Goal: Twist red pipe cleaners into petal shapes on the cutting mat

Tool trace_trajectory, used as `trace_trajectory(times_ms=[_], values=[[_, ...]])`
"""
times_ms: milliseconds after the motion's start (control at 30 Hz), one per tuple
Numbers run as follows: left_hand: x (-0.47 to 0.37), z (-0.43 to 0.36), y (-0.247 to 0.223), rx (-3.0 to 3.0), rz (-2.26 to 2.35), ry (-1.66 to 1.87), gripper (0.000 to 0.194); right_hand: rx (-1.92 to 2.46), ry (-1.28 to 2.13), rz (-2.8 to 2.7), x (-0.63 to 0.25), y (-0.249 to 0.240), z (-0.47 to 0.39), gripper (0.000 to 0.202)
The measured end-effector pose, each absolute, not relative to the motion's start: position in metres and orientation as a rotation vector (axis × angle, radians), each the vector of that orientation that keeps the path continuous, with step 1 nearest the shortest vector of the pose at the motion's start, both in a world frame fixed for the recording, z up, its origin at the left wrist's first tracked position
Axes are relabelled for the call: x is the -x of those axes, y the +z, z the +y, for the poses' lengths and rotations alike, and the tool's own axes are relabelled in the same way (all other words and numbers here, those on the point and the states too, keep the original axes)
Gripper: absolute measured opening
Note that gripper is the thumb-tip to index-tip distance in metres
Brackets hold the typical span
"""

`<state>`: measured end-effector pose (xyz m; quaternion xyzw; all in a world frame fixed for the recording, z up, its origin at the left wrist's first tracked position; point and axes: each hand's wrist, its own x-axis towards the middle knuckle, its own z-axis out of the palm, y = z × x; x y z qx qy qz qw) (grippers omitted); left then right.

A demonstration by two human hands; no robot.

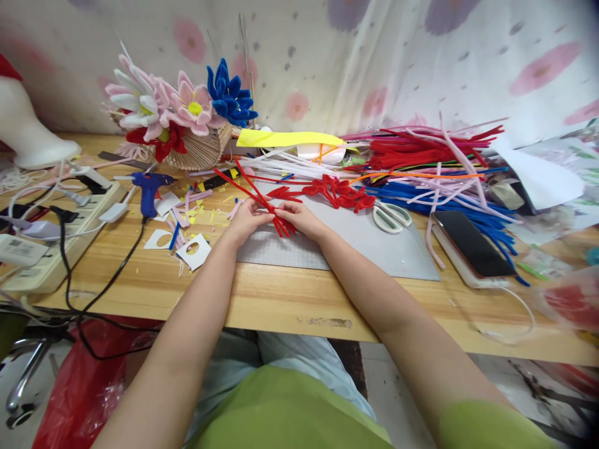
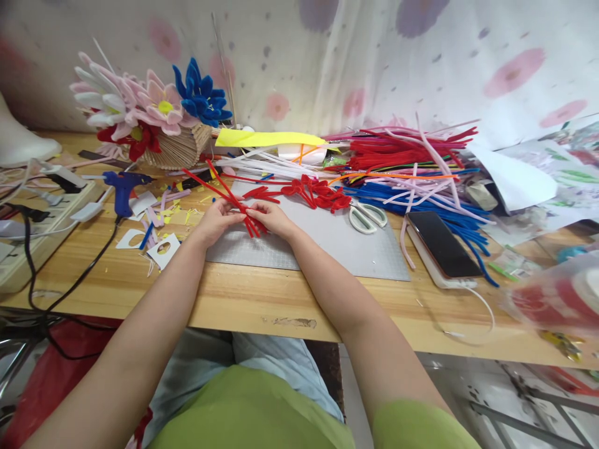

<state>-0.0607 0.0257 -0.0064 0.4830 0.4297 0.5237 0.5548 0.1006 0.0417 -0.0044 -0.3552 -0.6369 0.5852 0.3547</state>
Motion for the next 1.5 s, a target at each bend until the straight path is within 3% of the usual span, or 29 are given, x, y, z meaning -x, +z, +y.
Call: trace_trajectory(times_ms=[167, 567, 967, 1200, 1500], values=[[0.058, 0.026, -0.005, -1.074, 1.055, 1.265, 0.038, 0.884, 1.514, -1.677, -0.102, -0.005, 0.042, 0.027], [0.059, 0.023, 0.0, -0.932, 1.064, 1.289, 0.039, 0.775, 1.717, -1.531, -0.104, -0.004, 0.042, 0.032], [0.055, 0.026, -0.005, -1.016, 1.118, 1.418, 0.035, 0.823, 1.791, -1.4, -0.094, -0.002, 0.039, 0.021], [0.055, 0.025, -0.002, -0.931, 1.033, 1.352, 0.034, 0.814, 2.102, -1.305, -0.092, 0.002, 0.035, 0.023], [0.073, 0.031, 0.016, -0.764, 0.839, 1.586, 0.04, 0.893, 2.17, -1.295, -0.089, 0.007, 0.032, 0.024]])
